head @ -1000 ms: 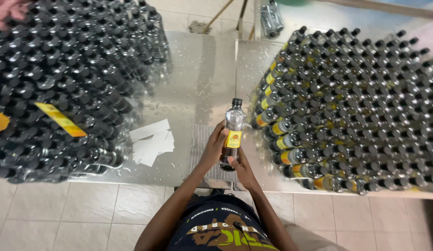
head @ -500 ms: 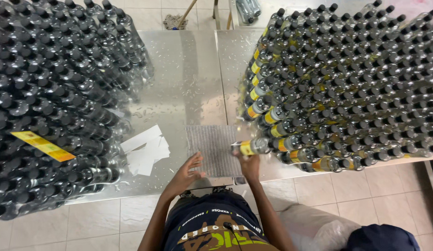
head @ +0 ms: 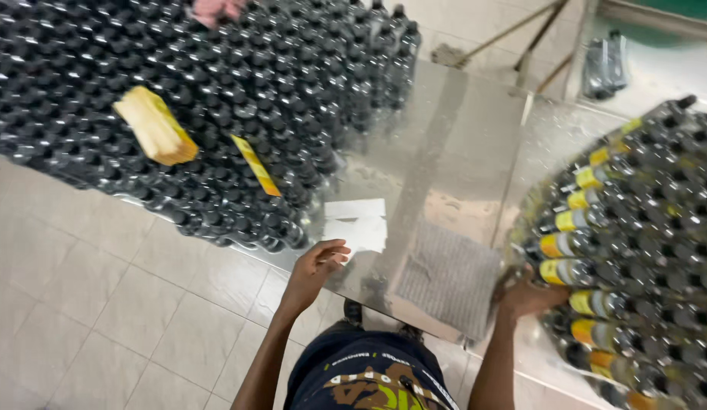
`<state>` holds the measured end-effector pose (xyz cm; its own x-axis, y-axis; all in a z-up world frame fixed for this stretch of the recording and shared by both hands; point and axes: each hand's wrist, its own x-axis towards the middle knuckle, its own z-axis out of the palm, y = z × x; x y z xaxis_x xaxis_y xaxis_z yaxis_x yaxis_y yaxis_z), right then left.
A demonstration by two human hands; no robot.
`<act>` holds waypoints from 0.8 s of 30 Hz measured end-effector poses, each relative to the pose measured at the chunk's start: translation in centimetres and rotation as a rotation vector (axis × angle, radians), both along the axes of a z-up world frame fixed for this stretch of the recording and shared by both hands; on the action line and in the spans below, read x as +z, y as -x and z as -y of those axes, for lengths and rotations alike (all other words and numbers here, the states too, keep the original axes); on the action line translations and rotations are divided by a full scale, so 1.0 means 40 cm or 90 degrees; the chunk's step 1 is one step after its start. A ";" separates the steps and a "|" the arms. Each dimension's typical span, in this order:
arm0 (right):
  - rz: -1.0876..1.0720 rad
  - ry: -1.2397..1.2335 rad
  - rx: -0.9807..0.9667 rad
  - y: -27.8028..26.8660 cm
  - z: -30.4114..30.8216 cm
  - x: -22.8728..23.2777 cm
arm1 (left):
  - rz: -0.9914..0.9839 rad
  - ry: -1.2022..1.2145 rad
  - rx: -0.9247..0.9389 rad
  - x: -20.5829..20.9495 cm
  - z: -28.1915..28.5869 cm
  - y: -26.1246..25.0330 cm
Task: The person manually applies labels to plastic bottles by aligning a sticker label onto the center of each bottle, pressing it down, and then rotating the bottle to ensure the label is fully adhered.
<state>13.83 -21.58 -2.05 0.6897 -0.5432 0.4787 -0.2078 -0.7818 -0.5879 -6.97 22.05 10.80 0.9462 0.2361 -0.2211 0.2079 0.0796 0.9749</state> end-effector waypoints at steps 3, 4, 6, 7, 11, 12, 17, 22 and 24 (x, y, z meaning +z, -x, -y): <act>0.170 -0.060 0.116 0.011 -0.016 0.000 | -0.007 -0.006 0.140 0.119 -0.065 0.020; 0.271 -0.112 0.190 0.018 -0.025 0.001 | -0.056 -0.056 0.225 0.164 -0.085 0.023; 0.234 -0.055 0.111 0.062 -0.079 0.021 | -0.040 -0.120 0.257 0.199 -0.145 0.041; 0.196 0.002 0.027 0.078 -0.111 0.027 | -0.024 -0.185 0.284 0.215 -0.177 0.049; -0.123 -0.267 0.169 0.158 -0.421 -0.015 | 0.093 -0.536 0.260 0.138 -0.357 -0.015; -0.040 -0.158 0.561 0.163 -0.523 -0.021 | 0.144 -0.687 0.208 0.120 -0.397 -0.056; -0.385 -0.411 0.987 0.292 -0.912 0.101 | 0.226 -1.008 0.029 0.104 -0.474 -0.185; -0.329 -0.222 0.892 0.302 -1.105 0.169 | 0.332 -1.027 0.021 0.097 -0.488 -0.210; -0.393 -0.216 0.900 0.296 -1.072 0.161 | 0.371 -0.959 0.043 0.106 -0.502 -0.190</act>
<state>1.97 21.31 4.41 0.7465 0.6626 -0.0609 0.2818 -0.3978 -0.8731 0.62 42.14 15.03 0.7940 -0.0623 0.6047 -0.1637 -0.9799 0.1140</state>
